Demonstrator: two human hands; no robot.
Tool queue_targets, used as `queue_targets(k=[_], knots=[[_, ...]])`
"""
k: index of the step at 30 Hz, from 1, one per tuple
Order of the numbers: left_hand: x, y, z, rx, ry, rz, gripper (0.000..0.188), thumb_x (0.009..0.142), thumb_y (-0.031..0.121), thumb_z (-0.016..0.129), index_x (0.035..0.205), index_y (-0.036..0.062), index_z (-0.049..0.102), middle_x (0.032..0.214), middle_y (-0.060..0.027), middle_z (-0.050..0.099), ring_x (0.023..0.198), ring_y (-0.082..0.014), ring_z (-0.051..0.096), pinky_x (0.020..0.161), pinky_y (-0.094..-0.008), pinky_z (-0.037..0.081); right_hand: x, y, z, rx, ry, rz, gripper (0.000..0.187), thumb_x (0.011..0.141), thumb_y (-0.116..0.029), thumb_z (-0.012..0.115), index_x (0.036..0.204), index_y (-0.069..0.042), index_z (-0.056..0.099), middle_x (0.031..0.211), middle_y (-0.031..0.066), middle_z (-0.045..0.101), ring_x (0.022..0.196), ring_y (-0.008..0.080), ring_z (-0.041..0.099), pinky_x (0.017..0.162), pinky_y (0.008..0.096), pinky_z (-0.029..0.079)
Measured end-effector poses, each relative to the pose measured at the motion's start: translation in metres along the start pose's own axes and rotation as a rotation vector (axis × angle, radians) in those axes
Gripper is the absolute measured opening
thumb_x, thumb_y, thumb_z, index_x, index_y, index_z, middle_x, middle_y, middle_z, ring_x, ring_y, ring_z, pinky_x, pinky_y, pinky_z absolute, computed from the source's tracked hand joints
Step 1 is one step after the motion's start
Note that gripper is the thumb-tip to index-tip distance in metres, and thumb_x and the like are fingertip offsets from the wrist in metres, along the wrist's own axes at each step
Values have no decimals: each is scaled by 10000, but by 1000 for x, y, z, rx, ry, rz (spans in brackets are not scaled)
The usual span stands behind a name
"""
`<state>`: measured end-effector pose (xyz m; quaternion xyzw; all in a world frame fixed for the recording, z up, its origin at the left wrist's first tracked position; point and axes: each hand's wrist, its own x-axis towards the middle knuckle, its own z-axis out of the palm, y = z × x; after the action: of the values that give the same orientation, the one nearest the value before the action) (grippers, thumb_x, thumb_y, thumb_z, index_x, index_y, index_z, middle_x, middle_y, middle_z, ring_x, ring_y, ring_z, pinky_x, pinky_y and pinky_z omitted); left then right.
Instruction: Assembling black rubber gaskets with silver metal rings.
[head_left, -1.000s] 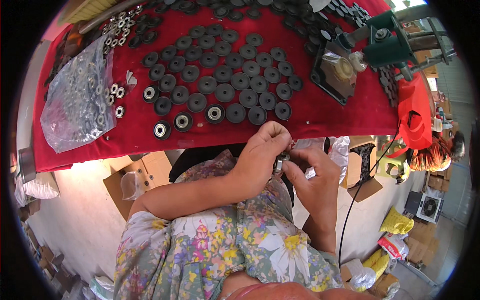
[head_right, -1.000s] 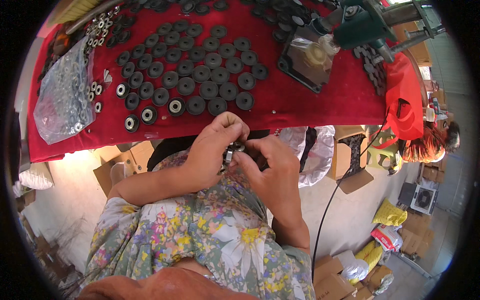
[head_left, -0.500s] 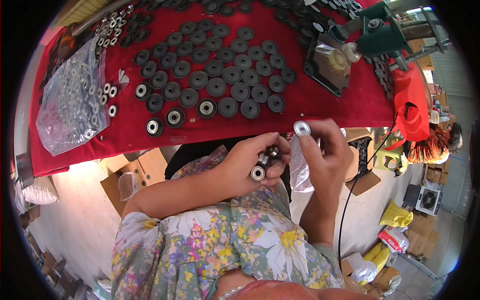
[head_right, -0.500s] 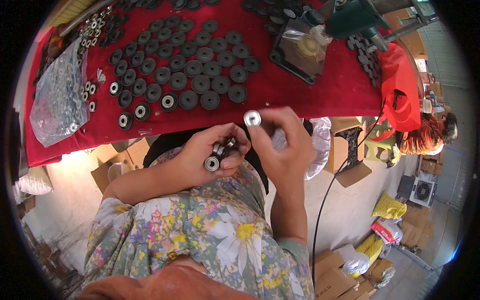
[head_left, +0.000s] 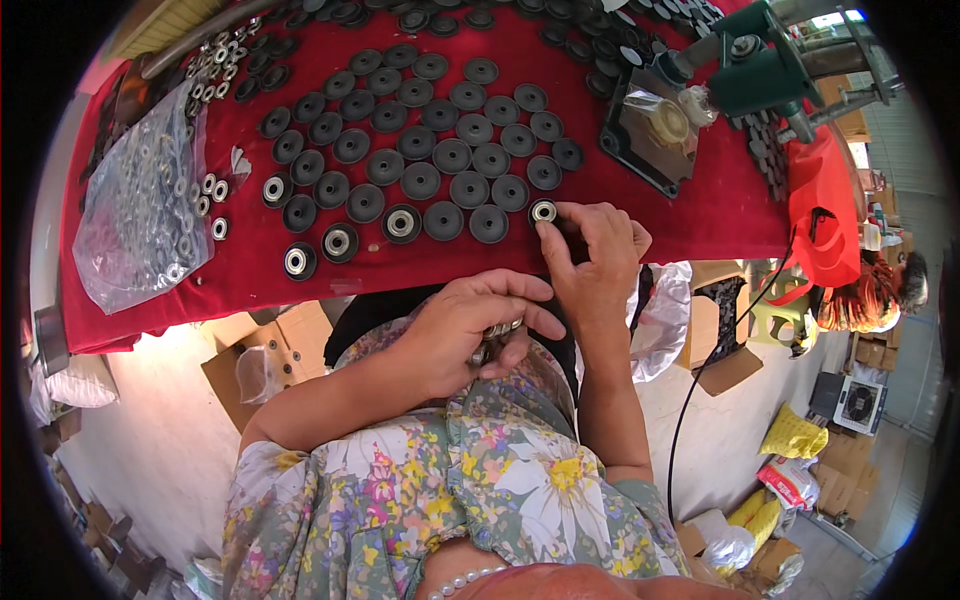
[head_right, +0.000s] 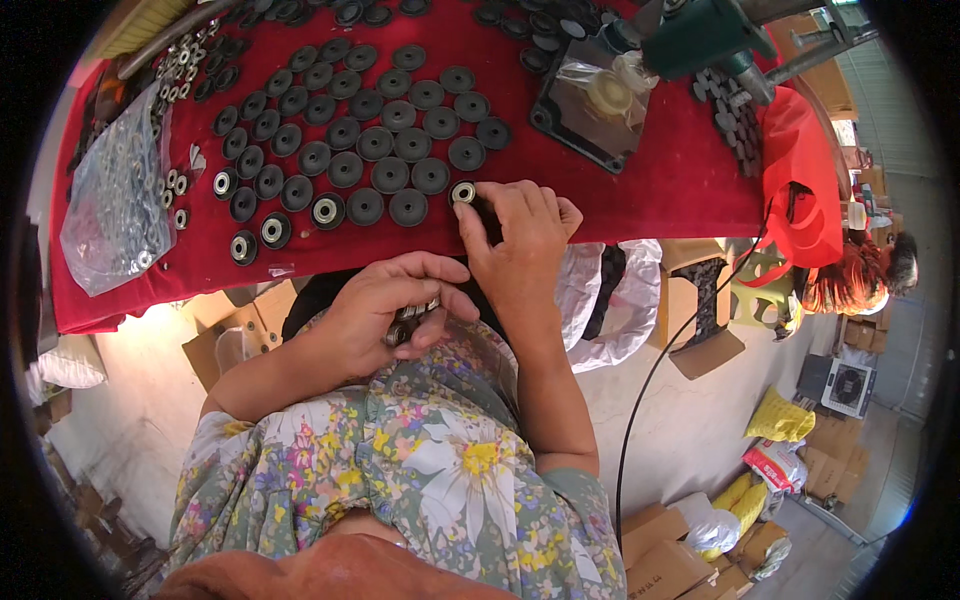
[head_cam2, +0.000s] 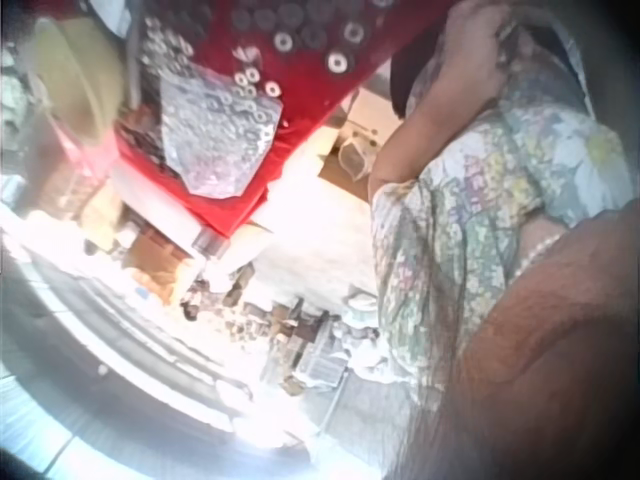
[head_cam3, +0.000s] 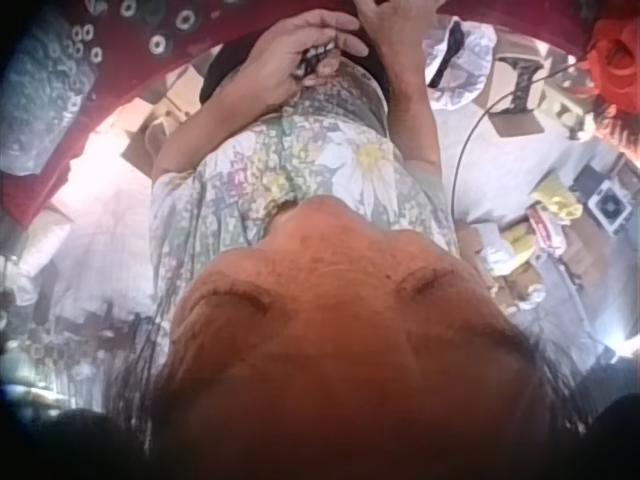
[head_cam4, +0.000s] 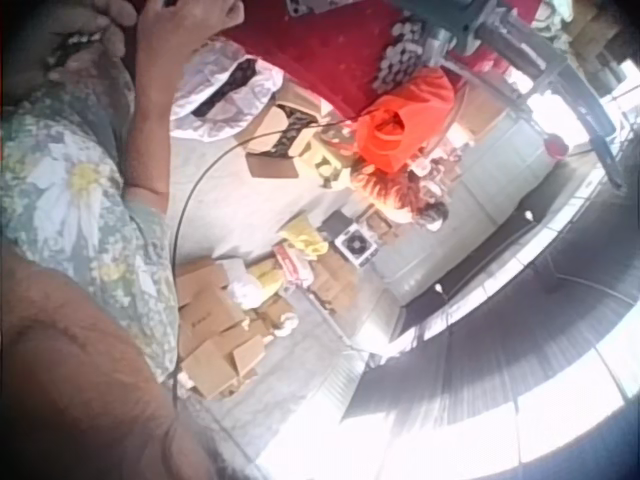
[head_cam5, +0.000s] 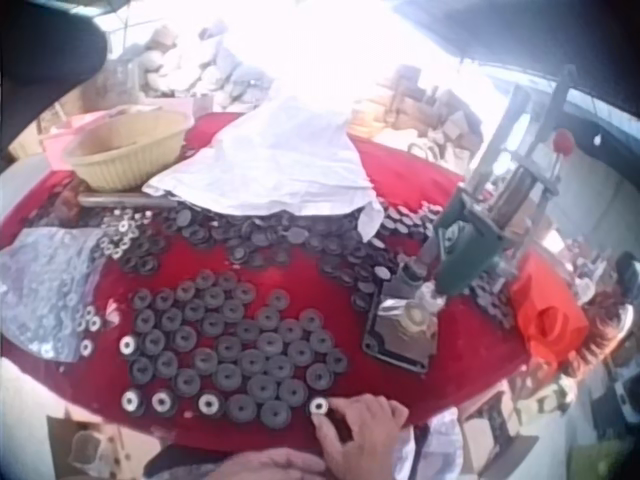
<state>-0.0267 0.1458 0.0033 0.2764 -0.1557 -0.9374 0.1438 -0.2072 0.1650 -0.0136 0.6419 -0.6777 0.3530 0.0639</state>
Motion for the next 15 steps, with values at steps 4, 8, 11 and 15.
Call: queue_targets(k=[4,8,11,15], knots=[[1,-1,0,14,26,30,255,989,86,481,1206,-35,538,1020,-256,681,547,-163,570,467,-262,431,-1,-1,-1,-34,4,0,207,773,-176,788,950,-127,691,847,6,634,817,204,594,839,382,340],[0,0,-2,25,8,53,248,994,99,486,1200,-28,542,999,-249,686,552,-162,577,457,-260,426,-5,-4,-4,-99,-27,24,223,784,-187,782,985,-127,703,869,9,636,836,203,593,841,388,341],[1,0,-4,32,-23,50,253,980,114,516,1204,-4,528,1020,-220,690,591,-150,603,431,-252,396,-6,-5,-4,-109,-5,12,276,779,-208,790,1033,-125,716,874,7,633,843,201,591,840,392,341],[0,0,-2,50,1,78,238,978,120,524,1190,12,535,1006,-207,696,594,-146,606,432,-253,395,-1,-10,-10,-160,19,1,342,768,-228,802,1084,-123,722,897,5,640,850,199,590,842,389,341]])
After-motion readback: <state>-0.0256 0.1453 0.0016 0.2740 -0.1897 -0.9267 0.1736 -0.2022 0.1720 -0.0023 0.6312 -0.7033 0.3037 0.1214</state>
